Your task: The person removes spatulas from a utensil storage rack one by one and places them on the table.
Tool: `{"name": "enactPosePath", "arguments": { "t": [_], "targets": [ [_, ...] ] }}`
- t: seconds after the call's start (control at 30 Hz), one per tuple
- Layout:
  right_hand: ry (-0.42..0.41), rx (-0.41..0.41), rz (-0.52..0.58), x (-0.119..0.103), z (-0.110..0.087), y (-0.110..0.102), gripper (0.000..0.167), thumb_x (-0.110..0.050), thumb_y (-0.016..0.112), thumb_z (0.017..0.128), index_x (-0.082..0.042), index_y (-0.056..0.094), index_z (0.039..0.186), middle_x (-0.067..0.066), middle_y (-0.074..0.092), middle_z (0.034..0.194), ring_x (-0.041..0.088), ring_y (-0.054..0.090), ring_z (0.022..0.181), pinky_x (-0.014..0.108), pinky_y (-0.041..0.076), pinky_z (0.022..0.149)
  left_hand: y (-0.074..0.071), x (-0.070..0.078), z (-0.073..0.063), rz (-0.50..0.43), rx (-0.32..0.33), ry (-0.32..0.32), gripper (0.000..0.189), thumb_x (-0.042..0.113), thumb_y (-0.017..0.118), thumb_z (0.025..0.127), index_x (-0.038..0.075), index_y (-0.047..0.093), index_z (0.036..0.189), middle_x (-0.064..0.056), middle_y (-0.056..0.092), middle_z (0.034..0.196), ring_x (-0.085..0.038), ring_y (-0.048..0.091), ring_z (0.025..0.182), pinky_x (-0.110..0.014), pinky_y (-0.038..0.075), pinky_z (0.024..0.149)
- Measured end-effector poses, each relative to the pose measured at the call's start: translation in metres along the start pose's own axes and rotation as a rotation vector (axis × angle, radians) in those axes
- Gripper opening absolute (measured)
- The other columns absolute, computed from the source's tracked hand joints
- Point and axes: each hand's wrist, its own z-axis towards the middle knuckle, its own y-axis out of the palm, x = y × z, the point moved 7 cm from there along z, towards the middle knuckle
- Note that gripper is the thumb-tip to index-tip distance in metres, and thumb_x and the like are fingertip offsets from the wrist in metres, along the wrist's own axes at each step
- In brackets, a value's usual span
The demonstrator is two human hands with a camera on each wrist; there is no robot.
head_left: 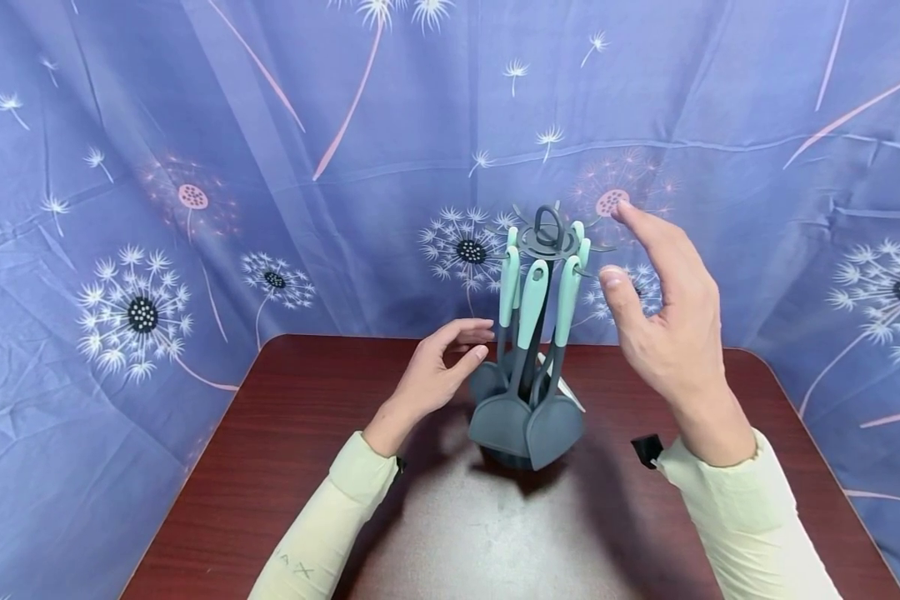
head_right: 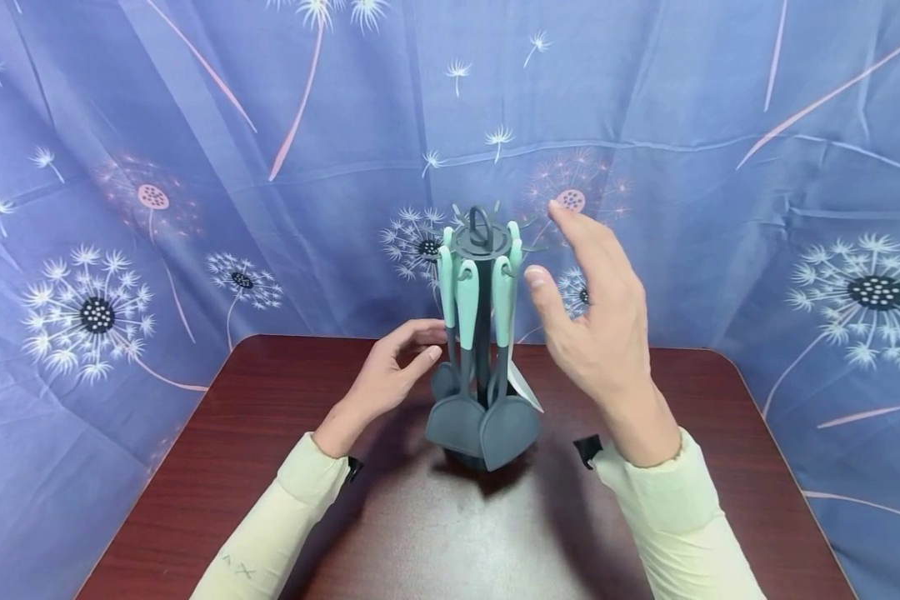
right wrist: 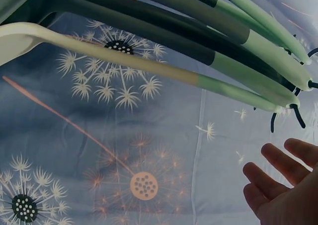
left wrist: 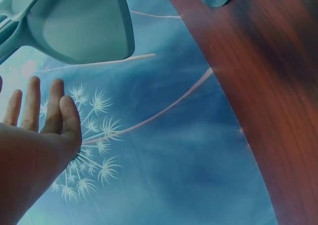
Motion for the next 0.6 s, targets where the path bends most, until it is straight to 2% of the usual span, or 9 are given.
{"name": "enactPosePath", "arguments": {
  "t": [0.17,0.37,0.6],
  "targets": [
    [-0.019,0.011,0.013,-0.012,0.004,0.002,0.070,-0.059,0.058,0.103,-0.004,0.064,0.145,0.017,0.068,0.140,0.029,0.060,0.133,0.034,0.040,0.118,0.001,0.001,0.003,-0.010,-0.013,-0.006,0.038,0.020,0.067,0.106,0.023,0.064,0.144,0.003,0.073,0.128,-0.012,0.068,0.122,-0.041,0.054,0.105],
    [-0.043,0.021,0.038,-0.026,0.007,0.002,0.071,-0.060,0.056,0.104,0.000,0.065,0.142,0.018,0.069,0.137,0.032,0.061,0.134,0.036,0.040,0.118,0.002,0.002,0.008,-0.017,-0.020,-0.003,0.037,0.021,0.066,0.107,0.023,0.064,0.144,0.005,0.073,0.127,-0.011,0.068,0.121,-0.041,0.054,0.105],
    [-0.053,0.012,0.056,-0.031,0.009,0.004,0.071,-0.059,0.056,0.105,0.001,0.065,0.142,0.024,0.068,0.133,0.034,0.060,0.135,0.038,0.040,0.120,0.002,0.004,0.011,-0.022,-0.017,0.009,0.036,0.019,0.067,0.106,0.024,0.065,0.142,0.002,0.074,0.125,-0.012,0.069,0.118,-0.045,0.056,0.102]
  ]
}}
